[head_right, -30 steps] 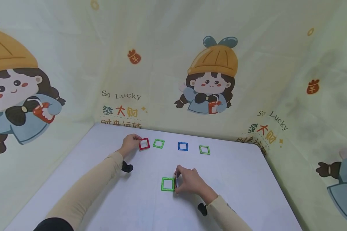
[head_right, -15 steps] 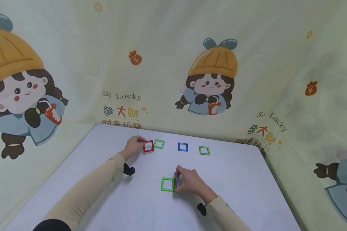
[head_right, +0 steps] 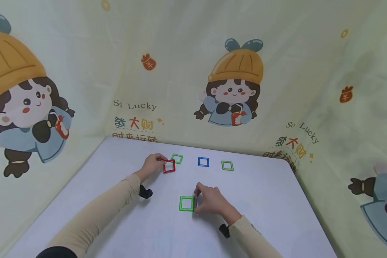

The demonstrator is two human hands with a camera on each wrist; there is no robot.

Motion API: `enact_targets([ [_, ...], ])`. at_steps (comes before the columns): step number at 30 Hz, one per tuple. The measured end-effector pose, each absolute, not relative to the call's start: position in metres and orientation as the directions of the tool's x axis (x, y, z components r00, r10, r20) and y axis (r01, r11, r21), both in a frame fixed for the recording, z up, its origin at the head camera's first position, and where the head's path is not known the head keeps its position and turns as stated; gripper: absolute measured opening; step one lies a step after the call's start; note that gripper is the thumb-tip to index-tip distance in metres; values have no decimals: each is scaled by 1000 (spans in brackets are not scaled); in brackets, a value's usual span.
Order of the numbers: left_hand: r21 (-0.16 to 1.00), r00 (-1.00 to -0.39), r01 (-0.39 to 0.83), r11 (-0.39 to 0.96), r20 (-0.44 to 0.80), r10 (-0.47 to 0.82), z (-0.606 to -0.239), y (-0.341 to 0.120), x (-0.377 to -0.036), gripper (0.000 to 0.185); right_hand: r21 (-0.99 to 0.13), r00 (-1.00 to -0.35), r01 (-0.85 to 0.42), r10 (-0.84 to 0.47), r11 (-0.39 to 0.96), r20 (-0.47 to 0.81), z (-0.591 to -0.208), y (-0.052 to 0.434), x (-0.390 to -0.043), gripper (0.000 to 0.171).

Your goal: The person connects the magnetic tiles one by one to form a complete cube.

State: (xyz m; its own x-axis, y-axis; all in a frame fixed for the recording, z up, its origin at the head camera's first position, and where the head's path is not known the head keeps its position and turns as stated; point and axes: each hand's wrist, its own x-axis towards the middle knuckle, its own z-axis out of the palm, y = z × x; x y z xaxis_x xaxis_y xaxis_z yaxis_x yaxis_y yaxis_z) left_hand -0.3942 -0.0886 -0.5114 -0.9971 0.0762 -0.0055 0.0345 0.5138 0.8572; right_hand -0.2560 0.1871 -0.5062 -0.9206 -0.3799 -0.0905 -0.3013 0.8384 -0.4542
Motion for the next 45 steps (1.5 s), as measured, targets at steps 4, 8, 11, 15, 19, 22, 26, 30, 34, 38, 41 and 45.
enact_targets([
  [4,862,-997,44,505,2,84,-512,-86,-393,13,-466,-923,-284,-370,838,-103,-507,186,-256,50],
  [8,874,-995,58,483,8,104,-513,-81,-389,11,-474,-923,-279,-369,835,-106,-507,186,-255,50],
  [11,877,-994,49,478,-6,113,-515,-79,-386,9,-479,-923,-287,-374,830,-94,-508,187,-254,49],
  [15,878,-991,38,477,-29,131,-517,-75,-380,8,-484,-923,-289,-375,826,-88,-509,187,-254,48],
  [19,883,-987,56,467,-23,161,-517,-71,-375,7,-482,-924,-276,-368,831,-106,-510,186,-254,47],
  [22,891,-984,67,450,-16,178,-516,-68,-373,8,-487,-923,-270,-367,831,-116,-510,186,-254,48],
  [26,904,-983,66,422,-14,184,-515,-66,-372,8,-495,-924,-261,-363,829,-121,-509,186,-254,48],
  [30,909,-982,48,415,-32,184,-516,-66,-370,7,-497,-926,-256,-359,829,-121,-508,187,-253,49],
  [34,912,-979,27,408,-58,194,-519,-67,-368,8,-493,-927,-252,-354,833,-126,-508,186,-253,48],
  [38,907,-971,38,419,-65,229,-521,-67,-365,7,-491,-929,-239,-345,838,-137,-509,185,-253,48],
  [41,903,-966,46,428,-69,250,-521,-65,-362,7,-487,-930,-235,-341,841,-140,-509,185,-253,48],
  [45,903,-961,61,426,-62,269,-521,-61,-359,7,-482,-931,-234,-338,844,-140,-509,185,-253,49],
])
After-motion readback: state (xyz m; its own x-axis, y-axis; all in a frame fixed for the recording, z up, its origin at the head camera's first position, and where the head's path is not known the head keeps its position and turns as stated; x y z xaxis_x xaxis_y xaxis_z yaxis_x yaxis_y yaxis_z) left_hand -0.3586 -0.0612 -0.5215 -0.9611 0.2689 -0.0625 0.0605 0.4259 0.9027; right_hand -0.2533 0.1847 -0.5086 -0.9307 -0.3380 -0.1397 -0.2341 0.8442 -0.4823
